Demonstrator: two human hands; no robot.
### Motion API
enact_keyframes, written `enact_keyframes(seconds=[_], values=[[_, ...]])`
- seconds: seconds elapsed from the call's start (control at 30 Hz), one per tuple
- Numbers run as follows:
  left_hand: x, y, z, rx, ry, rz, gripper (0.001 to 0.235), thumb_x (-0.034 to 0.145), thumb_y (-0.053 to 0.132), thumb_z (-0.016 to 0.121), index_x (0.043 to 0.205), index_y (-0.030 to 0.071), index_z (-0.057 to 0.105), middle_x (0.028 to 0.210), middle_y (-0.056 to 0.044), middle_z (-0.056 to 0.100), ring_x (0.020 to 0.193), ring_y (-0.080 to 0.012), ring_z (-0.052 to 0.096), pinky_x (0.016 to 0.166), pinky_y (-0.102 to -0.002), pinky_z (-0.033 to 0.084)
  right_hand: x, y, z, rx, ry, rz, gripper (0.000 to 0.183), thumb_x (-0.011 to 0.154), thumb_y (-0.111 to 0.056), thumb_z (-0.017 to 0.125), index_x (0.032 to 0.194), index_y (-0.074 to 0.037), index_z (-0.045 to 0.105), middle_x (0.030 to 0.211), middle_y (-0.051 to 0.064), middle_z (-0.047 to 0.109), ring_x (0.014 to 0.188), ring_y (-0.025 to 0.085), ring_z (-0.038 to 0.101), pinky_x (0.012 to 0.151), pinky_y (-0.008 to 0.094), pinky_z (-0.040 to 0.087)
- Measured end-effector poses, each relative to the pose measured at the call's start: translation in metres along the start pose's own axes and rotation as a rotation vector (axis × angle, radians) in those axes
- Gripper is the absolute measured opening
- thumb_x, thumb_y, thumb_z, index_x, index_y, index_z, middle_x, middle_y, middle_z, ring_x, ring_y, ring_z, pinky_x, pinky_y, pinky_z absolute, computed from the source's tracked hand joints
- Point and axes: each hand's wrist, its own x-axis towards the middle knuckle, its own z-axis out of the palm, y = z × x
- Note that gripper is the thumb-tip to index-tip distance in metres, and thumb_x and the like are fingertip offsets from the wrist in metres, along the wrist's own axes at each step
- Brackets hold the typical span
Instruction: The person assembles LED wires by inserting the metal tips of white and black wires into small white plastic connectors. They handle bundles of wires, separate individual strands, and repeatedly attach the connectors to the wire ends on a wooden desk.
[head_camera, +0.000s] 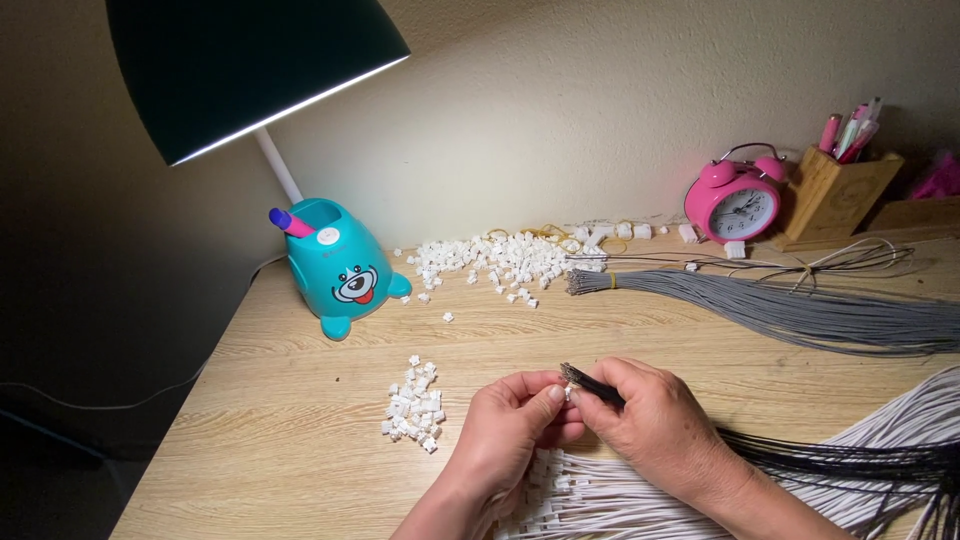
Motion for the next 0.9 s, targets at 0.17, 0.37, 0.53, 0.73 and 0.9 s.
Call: enact_keyframes(seconds=[0.17, 0.37, 0.53, 0.73, 0.9], values=[[0.002, -0.005, -0.002, 0.023, -0.049, 0.037, 0.014, 0.089, -0.003, 0.064, 0.102, -0.006, 0.064, 0.082, -0.024, 0.069, 0.067, -0.0266, 0.067, 0.067, -0.032, 0.060, 0.000, -0.007, -0.003, 0.003, -0.040, 0.076, 0.018, 0.078, -0.034, 0.068, 0.067, -0.020, 0.067, 0.059, -0.005, 0.068, 0.058, 0.014, 0.058, 0.060, 0.030, 0.045], [0.004, -0.001, 0.002, 0.313, 0.018, 0.172, 0.007, 0.085, -0.003, 0.068, 0.090, -0.003, 0.072, 0.080, -0.014, 0.073, 0.071, -0.0181, 0.067, 0.069, -0.026, 0.056, 0.003, -0.004, -0.007, 0.085, -0.088, 0.089, 0.024, 0.080, -0.032, 0.073, 0.064, -0.017, 0.065, 0.057, -0.005, 0.058, 0.057, 0.011, 0.052, 0.058, 0.027, 0.042], [0.000, 0.012, 0.003, 0.528, 0.039, 0.301, 0.009, 0.084, 0.005, 0.070, 0.091, 0.004, 0.076, 0.084, -0.006, 0.077, 0.077, -0.0105, 0.068, 0.074, -0.021, 0.056, 0.008, 0.000, -0.007, 0.191, -0.029, 0.045, 0.017, 0.081, -0.028, 0.074, 0.071, -0.015, 0.072, 0.062, -0.005, 0.059, 0.062, 0.009, 0.053, 0.061, 0.025, 0.043], [-0.004, 0.020, 0.004, 0.662, 0.168, 0.292, 0.012, 0.085, 0.015, 0.069, 0.093, 0.011, 0.078, 0.086, 0.002, 0.076, 0.080, -0.0061, 0.066, 0.078, -0.019, 0.052, 0.006, -0.005, -0.015, 0.197, 0.214, -0.175, 0.010, 0.083, -0.021, 0.070, 0.087, -0.012, 0.071, 0.071, -0.004, 0.062, 0.065, 0.009, 0.055, 0.064, 0.025, 0.045], [-0.012, 0.027, 0.013, 0.623, 0.194, 0.240, 0.013, 0.087, 0.014, 0.068, 0.094, 0.010, 0.077, 0.084, 0.001, 0.074, 0.078, -0.0070, 0.063, 0.075, -0.020, 0.051, 0.006, -0.004, -0.013, 0.069, 0.133, -0.282, 0.012, 0.083, -0.025, 0.071, 0.090, -0.015, 0.072, 0.070, -0.005, 0.061, 0.063, 0.010, 0.058, 0.061, 0.025, 0.047]])
